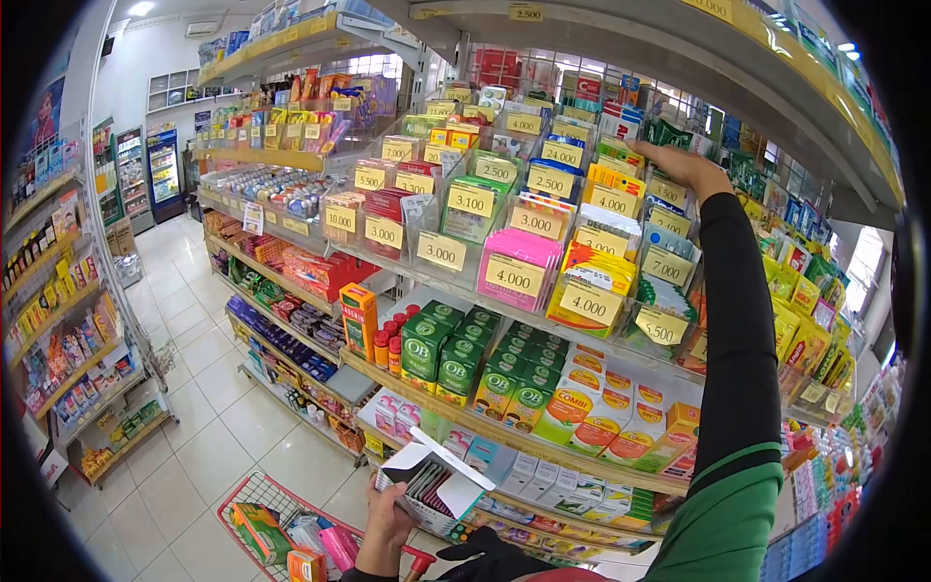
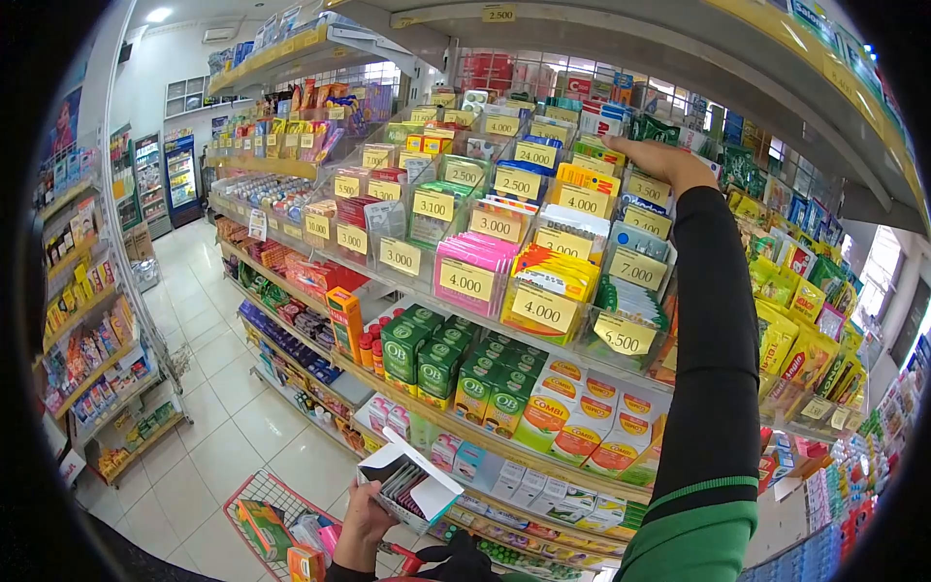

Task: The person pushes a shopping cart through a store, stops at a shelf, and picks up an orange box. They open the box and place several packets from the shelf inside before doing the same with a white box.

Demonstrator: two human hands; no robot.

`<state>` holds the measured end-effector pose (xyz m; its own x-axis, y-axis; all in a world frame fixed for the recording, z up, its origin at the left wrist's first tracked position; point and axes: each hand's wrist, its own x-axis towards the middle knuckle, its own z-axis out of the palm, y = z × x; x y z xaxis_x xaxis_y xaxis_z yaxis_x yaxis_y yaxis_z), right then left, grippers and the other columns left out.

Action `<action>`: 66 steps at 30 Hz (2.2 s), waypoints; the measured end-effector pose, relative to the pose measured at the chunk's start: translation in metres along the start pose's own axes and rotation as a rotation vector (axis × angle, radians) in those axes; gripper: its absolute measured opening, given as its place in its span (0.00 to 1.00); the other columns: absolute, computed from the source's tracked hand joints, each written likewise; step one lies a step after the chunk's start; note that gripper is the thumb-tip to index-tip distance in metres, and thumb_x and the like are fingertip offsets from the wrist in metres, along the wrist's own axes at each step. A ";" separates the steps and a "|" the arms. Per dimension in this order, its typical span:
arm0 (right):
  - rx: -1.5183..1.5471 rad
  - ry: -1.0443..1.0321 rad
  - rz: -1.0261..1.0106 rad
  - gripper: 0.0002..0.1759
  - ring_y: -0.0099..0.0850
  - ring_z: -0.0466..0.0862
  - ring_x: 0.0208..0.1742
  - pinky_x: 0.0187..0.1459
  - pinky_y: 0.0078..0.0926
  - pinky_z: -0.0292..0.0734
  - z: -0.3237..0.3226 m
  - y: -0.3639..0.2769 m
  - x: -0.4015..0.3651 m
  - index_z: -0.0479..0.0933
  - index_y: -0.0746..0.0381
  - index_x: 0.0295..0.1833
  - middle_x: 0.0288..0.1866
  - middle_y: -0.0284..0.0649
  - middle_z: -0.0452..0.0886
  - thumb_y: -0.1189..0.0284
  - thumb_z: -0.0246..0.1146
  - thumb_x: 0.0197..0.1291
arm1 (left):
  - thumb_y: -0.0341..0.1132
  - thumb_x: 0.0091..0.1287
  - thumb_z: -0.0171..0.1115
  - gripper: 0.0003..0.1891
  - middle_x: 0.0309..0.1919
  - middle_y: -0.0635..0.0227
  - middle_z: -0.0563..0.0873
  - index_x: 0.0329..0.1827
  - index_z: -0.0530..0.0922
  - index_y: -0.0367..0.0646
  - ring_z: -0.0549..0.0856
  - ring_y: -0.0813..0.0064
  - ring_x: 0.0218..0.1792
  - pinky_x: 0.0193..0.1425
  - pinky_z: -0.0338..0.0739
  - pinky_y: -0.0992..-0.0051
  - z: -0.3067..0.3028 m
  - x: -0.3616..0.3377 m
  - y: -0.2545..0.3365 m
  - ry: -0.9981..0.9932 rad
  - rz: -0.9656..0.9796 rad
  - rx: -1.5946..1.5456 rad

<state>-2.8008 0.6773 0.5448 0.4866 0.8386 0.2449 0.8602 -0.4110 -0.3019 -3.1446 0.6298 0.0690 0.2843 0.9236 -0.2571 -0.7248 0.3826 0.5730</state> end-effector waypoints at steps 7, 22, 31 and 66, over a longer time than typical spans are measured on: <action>-0.036 0.145 -0.144 0.41 0.45 0.68 0.61 0.58 0.42 0.60 -0.003 0.016 0.015 0.73 0.60 0.55 0.60 0.52 0.68 0.36 0.40 0.55 | 0.36 0.47 0.61 0.36 0.52 0.53 0.71 0.59 0.53 0.50 0.76 0.49 0.49 0.43 0.68 0.35 0.002 -0.003 0.002 0.075 -0.068 0.033; -0.064 0.246 -1.119 0.08 0.21 0.74 0.30 0.33 0.19 0.68 0.046 -0.070 -0.123 0.73 0.63 0.36 0.28 0.33 0.76 0.69 0.57 0.58 | 0.27 0.51 0.61 0.41 0.55 0.61 0.65 0.64 0.44 0.49 0.68 0.65 0.57 0.59 0.66 0.57 0.030 -0.031 0.022 -0.061 0.030 -0.072; -0.154 -0.638 -1.331 0.09 0.40 0.79 0.35 0.36 0.32 0.74 0.219 -0.043 -0.283 0.73 0.67 0.35 0.30 0.47 0.76 0.78 0.57 0.43 | 0.26 0.51 0.59 0.43 0.57 0.59 0.61 0.65 0.40 0.51 0.65 0.64 0.58 0.58 0.64 0.58 0.060 -0.071 0.021 -0.160 0.053 -0.017; -0.131 -0.425 -1.155 0.06 0.42 0.78 0.32 0.33 0.36 0.73 0.235 -0.011 -0.244 0.76 0.62 0.31 0.26 0.43 0.77 0.77 0.61 0.43 | 0.30 0.48 0.61 0.46 0.57 0.59 0.64 0.66 0.41 0.47 0.66 0.62 0.59 0.62 0.61 0.56 0.069 -0.084 -0.001 -0.472 -0.188 -0.023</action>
<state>-2.9643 0.5614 0.2717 -0.6347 0.7725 -0.0195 0.7727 0.6347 -0.0071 -3.1245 0.5532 0.1443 0.6598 0.7509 0.0285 -0.6459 0.5473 0.5322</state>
